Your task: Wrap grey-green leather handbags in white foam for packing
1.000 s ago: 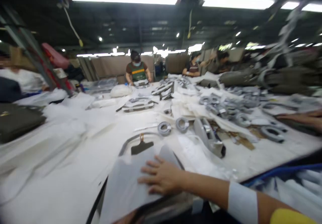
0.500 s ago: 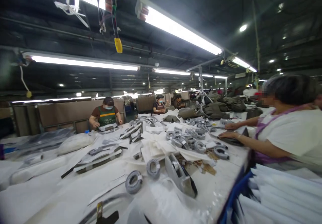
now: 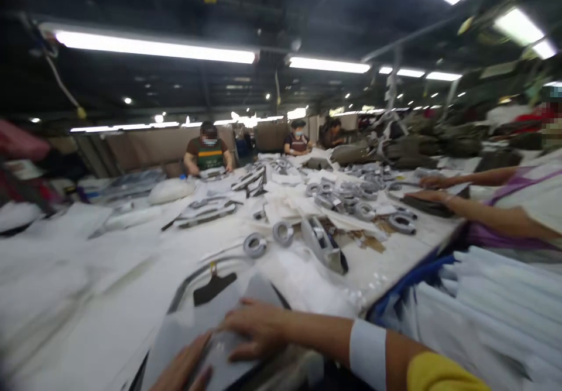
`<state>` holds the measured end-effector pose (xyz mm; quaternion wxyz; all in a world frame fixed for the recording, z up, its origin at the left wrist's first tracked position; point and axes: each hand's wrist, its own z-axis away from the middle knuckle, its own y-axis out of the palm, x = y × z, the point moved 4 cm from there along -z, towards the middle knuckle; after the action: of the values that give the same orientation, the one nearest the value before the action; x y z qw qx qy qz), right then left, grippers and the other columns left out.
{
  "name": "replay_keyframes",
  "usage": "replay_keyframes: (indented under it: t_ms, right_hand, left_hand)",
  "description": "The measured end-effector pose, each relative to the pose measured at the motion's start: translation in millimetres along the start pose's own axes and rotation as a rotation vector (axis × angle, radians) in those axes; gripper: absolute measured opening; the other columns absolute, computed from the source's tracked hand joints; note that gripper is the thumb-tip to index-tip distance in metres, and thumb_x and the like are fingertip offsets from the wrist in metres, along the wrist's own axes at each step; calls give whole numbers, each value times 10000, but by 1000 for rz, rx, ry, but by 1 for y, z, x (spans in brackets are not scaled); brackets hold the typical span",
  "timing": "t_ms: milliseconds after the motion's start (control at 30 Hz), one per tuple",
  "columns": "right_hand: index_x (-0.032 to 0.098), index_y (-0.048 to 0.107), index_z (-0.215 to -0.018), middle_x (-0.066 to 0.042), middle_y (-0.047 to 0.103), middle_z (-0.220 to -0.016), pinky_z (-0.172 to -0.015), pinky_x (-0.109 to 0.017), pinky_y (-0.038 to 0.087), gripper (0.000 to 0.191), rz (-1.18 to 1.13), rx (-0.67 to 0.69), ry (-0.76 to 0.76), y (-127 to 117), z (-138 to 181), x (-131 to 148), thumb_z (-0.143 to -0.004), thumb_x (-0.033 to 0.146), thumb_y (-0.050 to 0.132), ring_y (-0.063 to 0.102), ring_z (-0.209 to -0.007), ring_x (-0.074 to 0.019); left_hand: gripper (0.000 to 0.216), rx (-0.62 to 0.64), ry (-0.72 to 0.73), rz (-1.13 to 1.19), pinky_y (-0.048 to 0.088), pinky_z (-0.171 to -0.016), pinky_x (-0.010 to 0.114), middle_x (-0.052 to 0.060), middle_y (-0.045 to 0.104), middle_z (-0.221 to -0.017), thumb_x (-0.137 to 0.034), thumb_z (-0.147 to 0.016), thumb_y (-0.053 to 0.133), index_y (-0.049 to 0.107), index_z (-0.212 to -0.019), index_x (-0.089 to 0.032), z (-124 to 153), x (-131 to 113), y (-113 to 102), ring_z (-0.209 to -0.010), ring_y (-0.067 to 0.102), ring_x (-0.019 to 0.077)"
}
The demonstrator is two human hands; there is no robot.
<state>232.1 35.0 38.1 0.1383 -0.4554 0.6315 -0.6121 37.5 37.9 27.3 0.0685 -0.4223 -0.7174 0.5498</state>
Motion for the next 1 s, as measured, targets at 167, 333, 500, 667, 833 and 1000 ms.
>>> replay_keyframes:
  t_ms: [167,333,500,667,833,1000]
  right_hand:
    - [221,546,-1325,-131,568,-1401,-1168,-527,211,405,-110,8,-41,2,9,1,-969,412,514,462,-1353,-241]
    - [215,571,-1308,-127,561,-1412,-1166,-531,232,389,-74,27,-75,3,9,-4,-983,416,499,470,-1346,-244]
    - [232,598,-1303,-119,567,-1410,-1157,-551,255,376,-35,17,-119,5,10,-2,-971,394,526,477,-1343,-256]
    - [257,643,-1254,-97,564,-1422,-1155,-572,249,311,14,20,-184,5,12,1,-991,340,499,489,-1337,-262]
    - [230,547,-1380,-97,594,-1390,-1158,-501,299,416,-15,-28,-109,5,15,-2,-987,362,514,545,-1284,-227]
    - [260,420,-1486,-53,508,-1478,-1174,-516,250,472,96,92,-106,11,14,-5,-1023,347,409,416,-1400,-241]
  left_hand:
    - [488,141,-60,-113,406,-1139,425,56,548,-1448,-407,-1000,421,430,-1453,-228,32,-9,-4,-1322,524,211]
    - [491,172,-86,-88,374,-1159,401,56,541,-1454,-430,-1007,419,423,-1453,-224,22,-17,-9,-1347,496,188]
    - [491,171,-92,-74,364,-1165,391,64,540,-1454,-424,-1007,427,428,-1446,-204,24,-21,-9,-1353,489,185]
    - [500,178,-94,-49,344,-1175,394,51,520,-1474,-424,-1012,413,398,-1468,-217,24,-19,-9,-1380,455,184]
    - [477,237,-57,-76,320,-1183,400,51,467,-1517,-439,-1016,400,435,-1457,-259,24,-23,-9,-1408,414,192]
    - [502,345,-15,-223,281,-1187,464,88,412,-1550,-477,-1024,322,474,-1435,-232,20,-24,-9,-1438,365,242]
